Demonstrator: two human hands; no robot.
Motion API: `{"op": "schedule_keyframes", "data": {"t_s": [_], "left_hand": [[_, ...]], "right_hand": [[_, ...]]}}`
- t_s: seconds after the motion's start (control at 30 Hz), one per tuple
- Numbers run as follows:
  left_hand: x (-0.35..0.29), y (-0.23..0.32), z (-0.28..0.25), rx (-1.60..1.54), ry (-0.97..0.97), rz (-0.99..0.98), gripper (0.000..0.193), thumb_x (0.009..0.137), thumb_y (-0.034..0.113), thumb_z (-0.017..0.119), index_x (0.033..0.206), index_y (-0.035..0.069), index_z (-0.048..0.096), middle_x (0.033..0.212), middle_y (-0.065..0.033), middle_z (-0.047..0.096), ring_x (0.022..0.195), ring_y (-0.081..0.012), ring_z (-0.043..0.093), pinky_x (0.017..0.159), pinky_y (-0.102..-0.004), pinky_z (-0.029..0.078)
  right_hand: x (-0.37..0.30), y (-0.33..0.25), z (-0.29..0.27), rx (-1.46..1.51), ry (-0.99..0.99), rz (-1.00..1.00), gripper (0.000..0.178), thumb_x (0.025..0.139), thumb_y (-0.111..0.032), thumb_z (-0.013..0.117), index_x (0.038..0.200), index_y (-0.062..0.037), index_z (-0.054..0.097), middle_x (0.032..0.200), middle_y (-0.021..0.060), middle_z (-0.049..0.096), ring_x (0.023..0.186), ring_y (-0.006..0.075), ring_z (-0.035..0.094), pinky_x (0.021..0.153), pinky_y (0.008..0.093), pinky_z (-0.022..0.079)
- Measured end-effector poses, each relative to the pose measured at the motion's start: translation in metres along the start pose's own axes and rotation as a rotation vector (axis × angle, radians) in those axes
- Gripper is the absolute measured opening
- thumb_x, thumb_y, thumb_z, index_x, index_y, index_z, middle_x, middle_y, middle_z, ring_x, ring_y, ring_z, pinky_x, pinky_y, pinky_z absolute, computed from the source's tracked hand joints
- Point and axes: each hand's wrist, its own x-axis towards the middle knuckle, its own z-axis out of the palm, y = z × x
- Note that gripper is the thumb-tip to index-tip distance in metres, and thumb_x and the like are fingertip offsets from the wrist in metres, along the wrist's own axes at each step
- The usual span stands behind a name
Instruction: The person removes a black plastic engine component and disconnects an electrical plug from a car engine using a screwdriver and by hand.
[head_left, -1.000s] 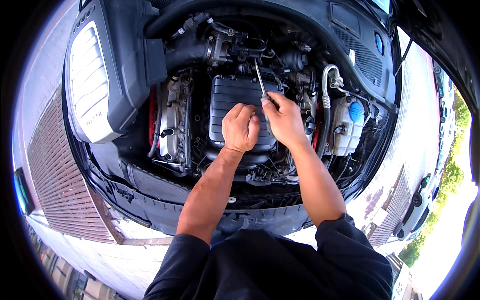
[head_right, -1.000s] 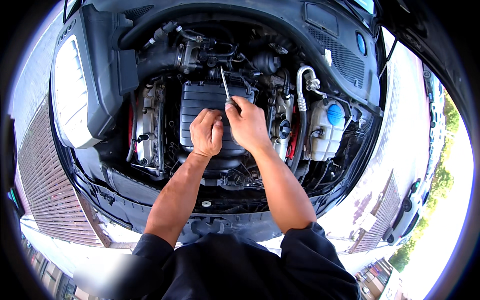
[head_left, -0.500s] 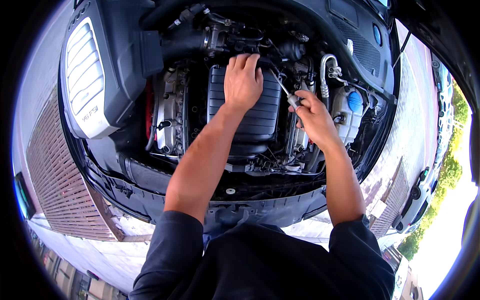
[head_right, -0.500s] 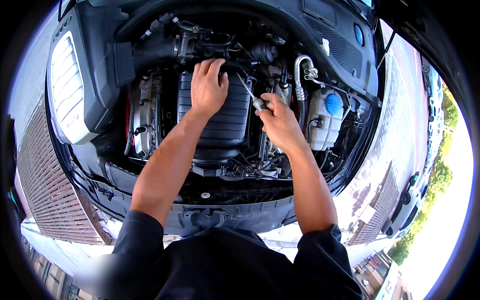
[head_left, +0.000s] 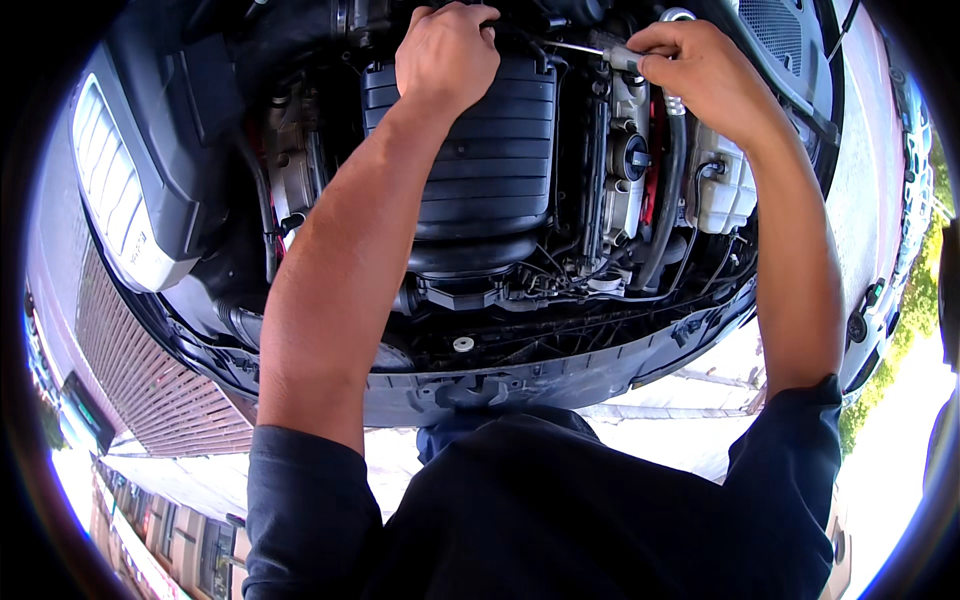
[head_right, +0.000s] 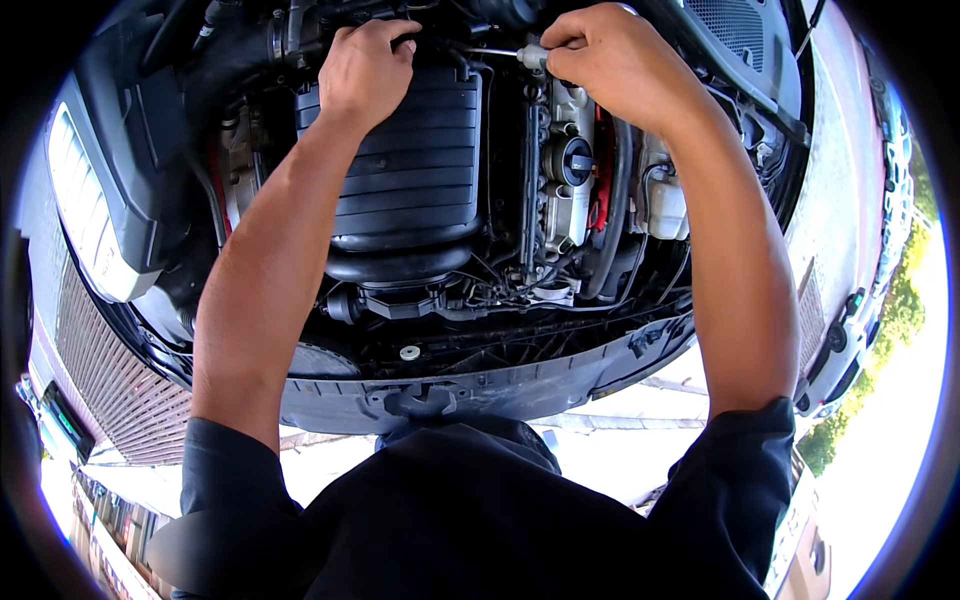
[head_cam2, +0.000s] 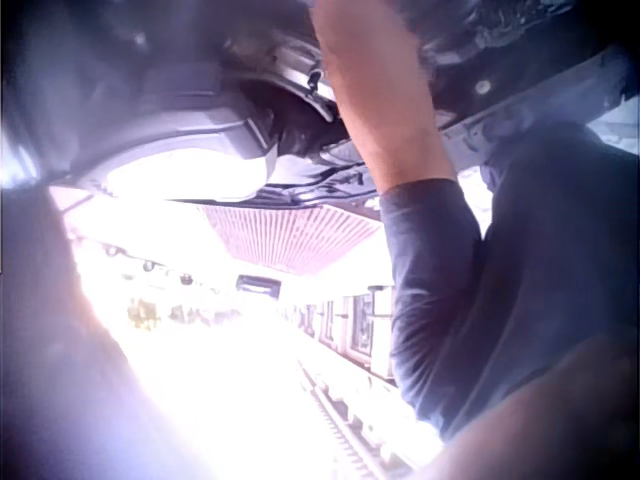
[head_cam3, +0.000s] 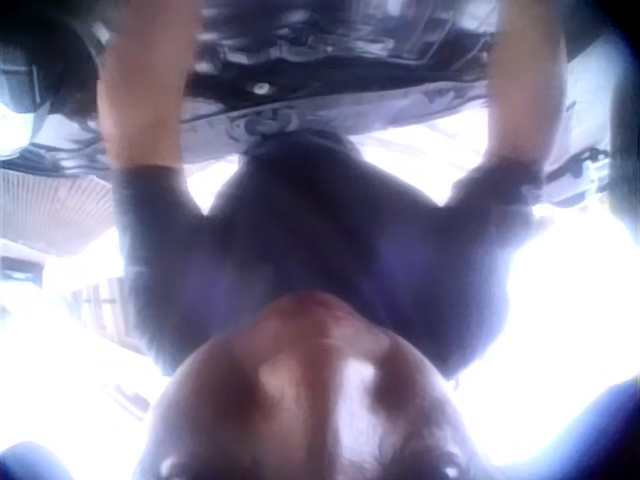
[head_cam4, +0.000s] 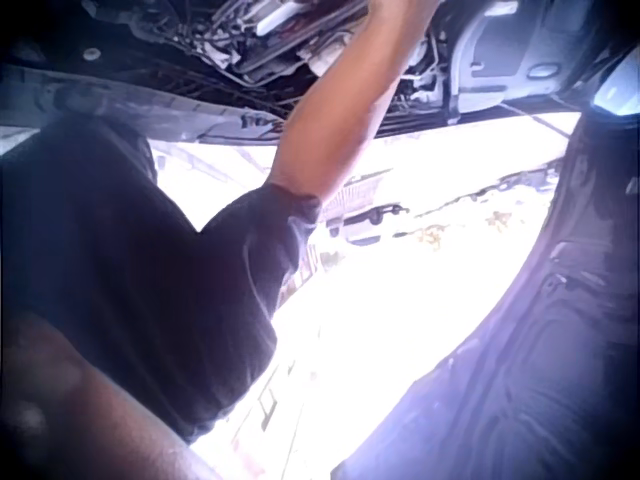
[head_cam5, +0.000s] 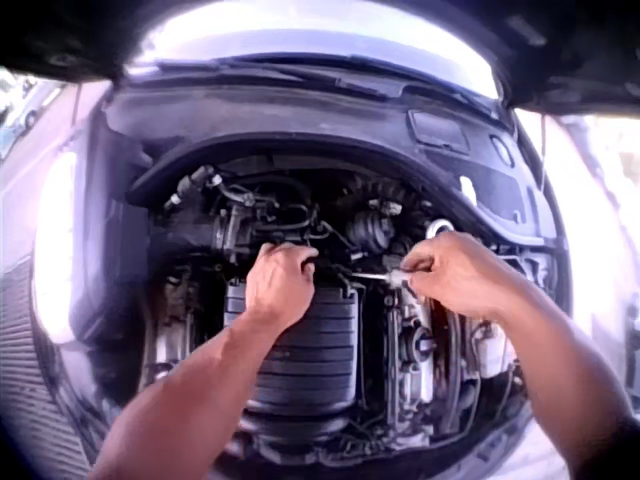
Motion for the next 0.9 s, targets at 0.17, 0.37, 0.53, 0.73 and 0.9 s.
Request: {"op": "schedule_keyframes", "data": {"t_s": [0.17,0.37,0.53,0.73,0.9], "left_hand": [[0.022,-0.023,0.005,-0.01,0.038,0.291,0.024,0.091,0.012,0.06,0.111,0.007,0.072,0.101,-0.0155,0.071,0.102,-0.0331,0.065,0.096,-0.0436,0.051],[0.02,-0.02,-0.002,-0.028,-0.036,0.25,0.026,0.087,0.008,0.061,0.108,0.005,0.077,0.104,-0.0205,0.073,0.104,-0.0387,0.065,0.1,-0.0453,0.049],[0.018,-0.005,-0.007,0.05,-0.077,0.246,0.03,0.089,0.008,0.055,0.111,0.005,0.076,0.105,-0.0192,0.073,0.104,-0.0381,0.063,0.099,-0.0445,0.049],[0.013,-0.007,-0.001,0.152,-0.138,0.118,0.034,0.104,0.024,0.051,0.132,0.021,0.071,0.127,-0.008,0.072,0.123,-0.0345,0.058,0.109,-0.045,0.047],[0.016,-0.002,-0.004,0.16,-0.201,0.061,0.036,0.105,0.029,0.05,0.134,0.022,0.07,0.127,-0.0082,0.072,0.125,-0.0332,0.057,0.109,-0.0462,0.047]], "right_hand": [[0.022,0.012,-0.002,0.136,-0.065,-0.069,0.026,0.094,-0.018,0.07,0.115,-0.0022,0.074,0.091,0.0092,0.074,0.087,0.0172,0.069,0.08,0.0338,0.054],[0.025,0.012,0.0,0.342,-0.134,-0.093,0.025,0.094,-0.01,0.074,0.112,0.0064,0.073,0.093,0.0082,0.075,0.083,0.0105,0.066,0.074,0.0268,0.054],[0.041,0.056,0.007,0.216,-0.12,-0.123,0.031,0.095,-0.022,0.072,0.119,-0.003,0.074,0.093,0.005,0.071,0.08,0.0105,0.063,0.075,0.0287,0.051],[0.041,0.075,0.022,0.204,-0.048,-0.224,0.032,0.096,-0.026,0.072,0.122,-0.0075,0.074,0.093,0.0028,0.069,0.077,0.0099,0.059,0.074,0.0281,0.048],[0.038,0.084,0.031,0.189,-0.008,-0.284,0.031,0.097,-0.025,0.072,0.122,-0.0071,0.074,0.095,0.0042,0.07,0.081,0.0109,0.061,0.077,0.028,0.048]]}}
